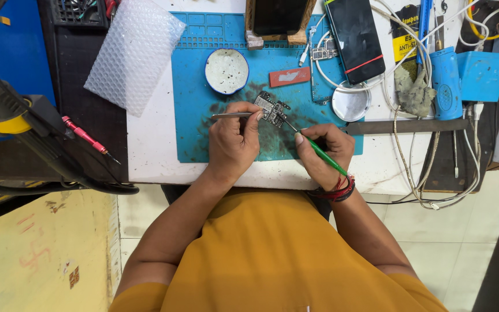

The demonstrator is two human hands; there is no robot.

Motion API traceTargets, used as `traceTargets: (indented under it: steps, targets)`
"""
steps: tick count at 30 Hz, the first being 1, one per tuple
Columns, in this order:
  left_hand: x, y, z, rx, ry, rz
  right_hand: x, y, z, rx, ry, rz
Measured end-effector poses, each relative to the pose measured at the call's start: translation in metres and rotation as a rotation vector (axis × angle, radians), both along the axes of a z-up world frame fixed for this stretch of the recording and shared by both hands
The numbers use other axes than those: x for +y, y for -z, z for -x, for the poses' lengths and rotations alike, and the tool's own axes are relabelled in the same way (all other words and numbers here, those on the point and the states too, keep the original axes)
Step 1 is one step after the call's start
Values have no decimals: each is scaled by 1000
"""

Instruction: The person uses a green-handled screwdriver to adjust components on a small circuit board held with tweezers. They briefly wipe the board with a cloth and continue making precise adjustments throughout the clip.

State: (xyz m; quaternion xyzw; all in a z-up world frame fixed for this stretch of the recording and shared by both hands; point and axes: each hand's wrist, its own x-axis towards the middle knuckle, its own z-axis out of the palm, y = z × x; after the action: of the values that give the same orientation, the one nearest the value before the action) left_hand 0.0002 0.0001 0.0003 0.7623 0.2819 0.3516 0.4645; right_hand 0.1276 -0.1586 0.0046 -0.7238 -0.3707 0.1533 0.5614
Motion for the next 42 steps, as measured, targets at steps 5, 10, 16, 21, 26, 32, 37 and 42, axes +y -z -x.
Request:
traceTargets:
  steps: [5,10,16,21,26,32,37,42]
  targets:
    - [0,-1,0,7,-3,21,0,-1,0,-13,-10,3]
    - [0,-1,0,6,-4,29,0,-2,-1,-22,-36,10]
    - [0,-1,0,-7,-3,26,1,-4,0,-11,-36,21]
    - [0,-1,0,3,1,39,0,-5,0,5,-48,23]
    - [0,0,0,4,-4,13,1,-3,1,16,-29,21]
    - [-1,0,0,12,-3,11,1,-3,0,8,-42,17]
    - [-1,0,0,-2,-2,23,1,-4,0,10,-45,24]
    - [0,1,0,0,-1,9,2,-5,1,24,-37,8]
